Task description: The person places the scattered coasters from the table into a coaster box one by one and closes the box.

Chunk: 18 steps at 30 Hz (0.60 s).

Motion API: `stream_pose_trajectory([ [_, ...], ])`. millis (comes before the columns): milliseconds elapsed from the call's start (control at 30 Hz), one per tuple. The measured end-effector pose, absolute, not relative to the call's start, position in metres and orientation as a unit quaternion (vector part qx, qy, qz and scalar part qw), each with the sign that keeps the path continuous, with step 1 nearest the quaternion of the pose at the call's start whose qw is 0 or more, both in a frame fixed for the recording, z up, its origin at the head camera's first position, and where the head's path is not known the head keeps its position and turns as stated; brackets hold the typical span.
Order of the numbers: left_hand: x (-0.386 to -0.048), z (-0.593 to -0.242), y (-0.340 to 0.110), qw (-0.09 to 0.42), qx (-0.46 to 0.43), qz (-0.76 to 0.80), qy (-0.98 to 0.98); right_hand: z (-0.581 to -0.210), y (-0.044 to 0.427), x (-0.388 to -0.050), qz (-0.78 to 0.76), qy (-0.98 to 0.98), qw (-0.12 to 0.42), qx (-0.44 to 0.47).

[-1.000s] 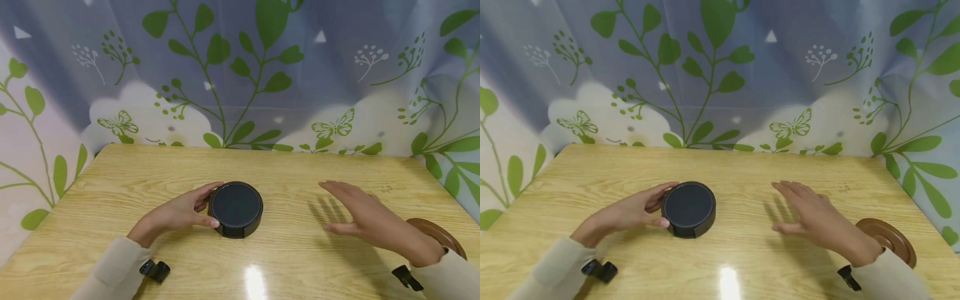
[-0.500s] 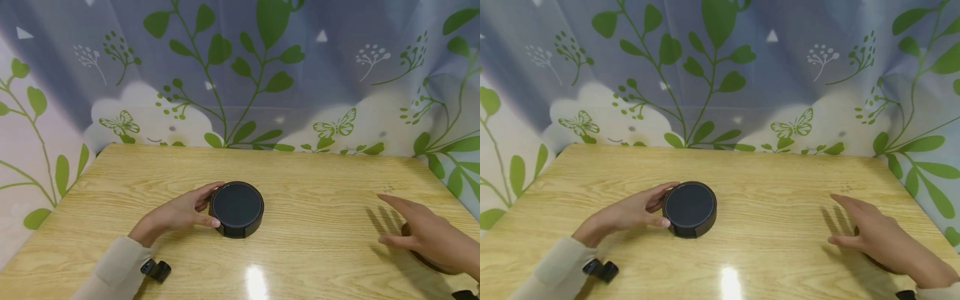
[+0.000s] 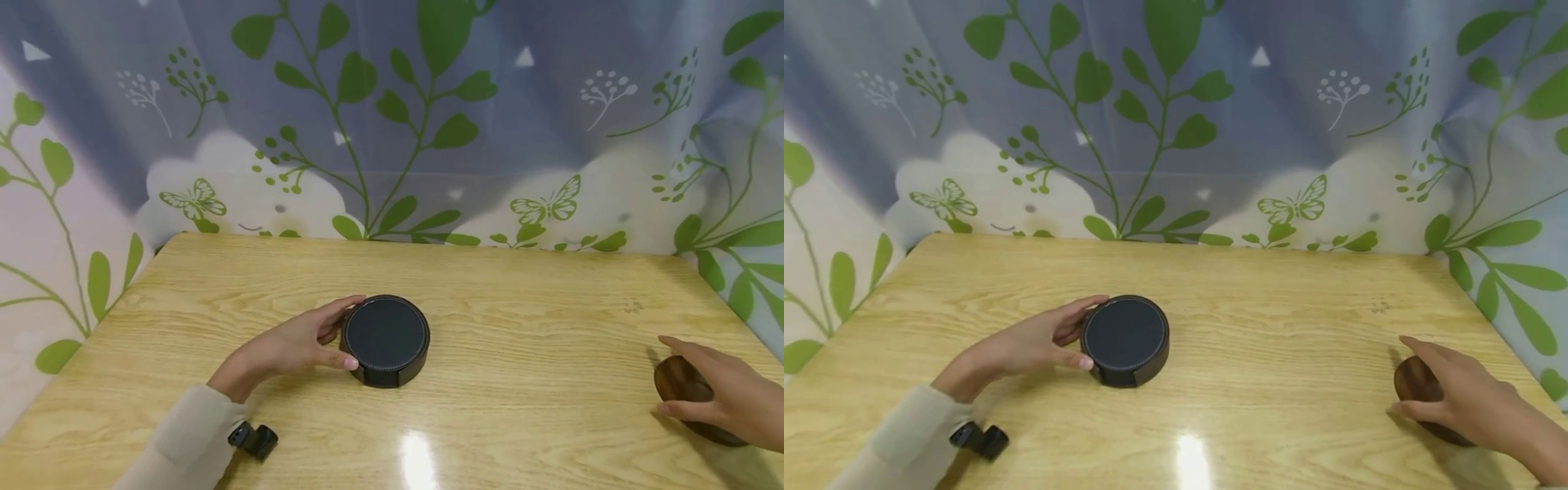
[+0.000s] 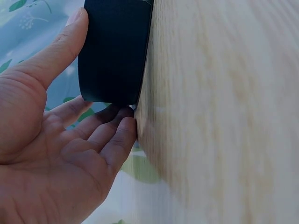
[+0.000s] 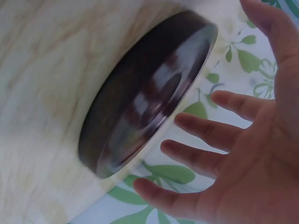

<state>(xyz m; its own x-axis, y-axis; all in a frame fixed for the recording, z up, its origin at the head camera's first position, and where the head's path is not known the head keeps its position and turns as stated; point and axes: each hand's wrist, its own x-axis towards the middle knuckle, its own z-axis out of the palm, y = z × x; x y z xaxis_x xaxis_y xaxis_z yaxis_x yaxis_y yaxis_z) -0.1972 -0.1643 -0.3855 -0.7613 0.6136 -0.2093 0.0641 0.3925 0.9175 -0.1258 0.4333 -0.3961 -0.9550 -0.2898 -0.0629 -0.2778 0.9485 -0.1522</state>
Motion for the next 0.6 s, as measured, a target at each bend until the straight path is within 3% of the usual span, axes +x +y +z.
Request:
stream_pose_trajectory([
  [333,-0.1961,-0.3859,-0.1650,0.271,0.203,0.509,0.791,-0.3968,0.4397,-0.1228,-0.078,0.987,0.063,-0.126],
  [600,-0.1967,-0.3862,-0.1644,0.270,0.204,0.507,0.793,-0.3944,0.4371,-0.1267,-0.064,0.986,0.047,-0.145],
])
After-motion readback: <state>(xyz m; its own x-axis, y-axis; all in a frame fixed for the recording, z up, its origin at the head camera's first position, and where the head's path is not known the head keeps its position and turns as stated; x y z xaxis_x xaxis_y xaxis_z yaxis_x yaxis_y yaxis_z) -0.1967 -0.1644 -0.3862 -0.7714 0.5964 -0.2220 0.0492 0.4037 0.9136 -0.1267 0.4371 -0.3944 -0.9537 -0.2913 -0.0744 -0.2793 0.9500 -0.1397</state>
